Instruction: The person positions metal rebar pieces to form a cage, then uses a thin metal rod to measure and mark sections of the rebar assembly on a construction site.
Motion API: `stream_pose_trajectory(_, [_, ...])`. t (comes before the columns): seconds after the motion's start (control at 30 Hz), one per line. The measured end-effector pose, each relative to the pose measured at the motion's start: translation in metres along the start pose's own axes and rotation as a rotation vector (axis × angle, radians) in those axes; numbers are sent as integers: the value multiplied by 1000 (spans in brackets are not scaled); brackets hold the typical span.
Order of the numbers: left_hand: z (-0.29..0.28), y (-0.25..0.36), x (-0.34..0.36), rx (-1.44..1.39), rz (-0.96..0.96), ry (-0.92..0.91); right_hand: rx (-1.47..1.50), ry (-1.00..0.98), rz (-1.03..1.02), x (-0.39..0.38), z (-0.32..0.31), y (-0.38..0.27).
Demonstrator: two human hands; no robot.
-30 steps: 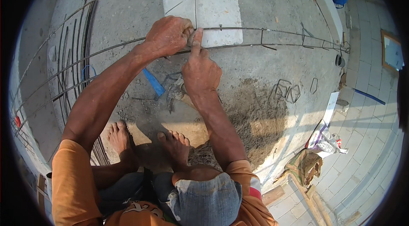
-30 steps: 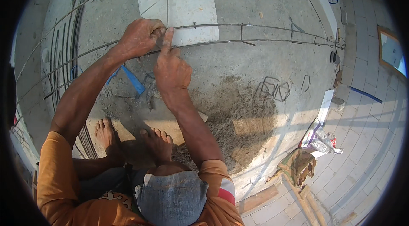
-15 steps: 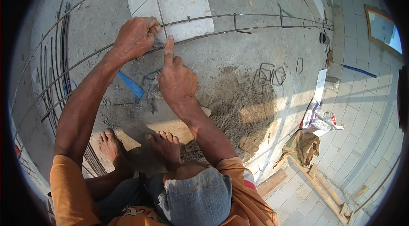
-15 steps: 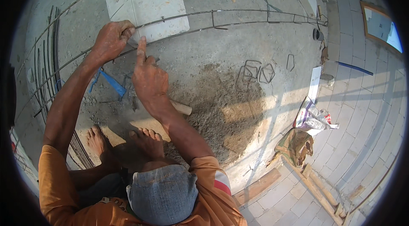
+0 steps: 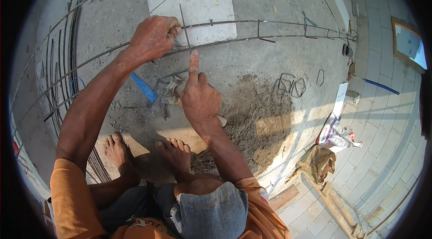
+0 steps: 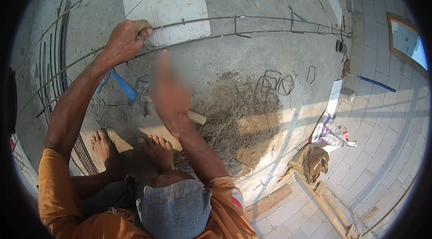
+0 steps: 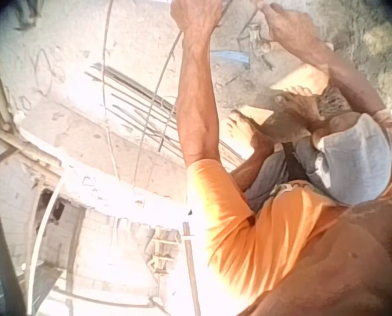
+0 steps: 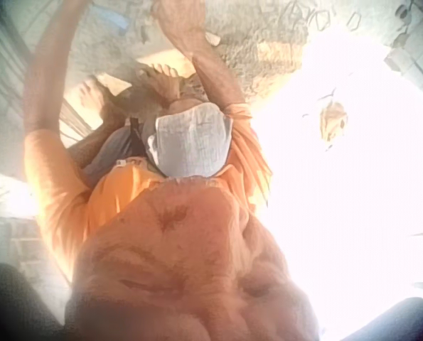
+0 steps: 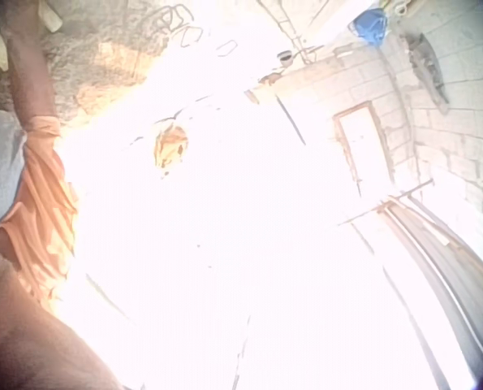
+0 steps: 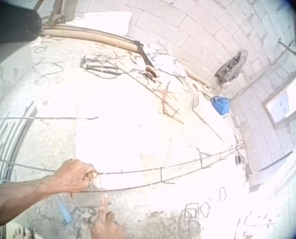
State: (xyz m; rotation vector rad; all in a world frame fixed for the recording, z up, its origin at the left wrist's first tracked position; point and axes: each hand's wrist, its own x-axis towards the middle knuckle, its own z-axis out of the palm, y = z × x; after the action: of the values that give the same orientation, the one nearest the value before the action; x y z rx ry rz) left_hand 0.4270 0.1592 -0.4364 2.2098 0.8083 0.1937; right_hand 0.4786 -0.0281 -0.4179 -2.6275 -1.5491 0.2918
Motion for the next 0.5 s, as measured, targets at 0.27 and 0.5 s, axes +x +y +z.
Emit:
stream_pose_trajectory(0.27, [-1,2,1,58,-33,-37,227,216,-30,0,2,24])
stream_pose_trajectory(0.5, [-24,9,-2,-79,0,-60,351,380,223,-41,-17,68])
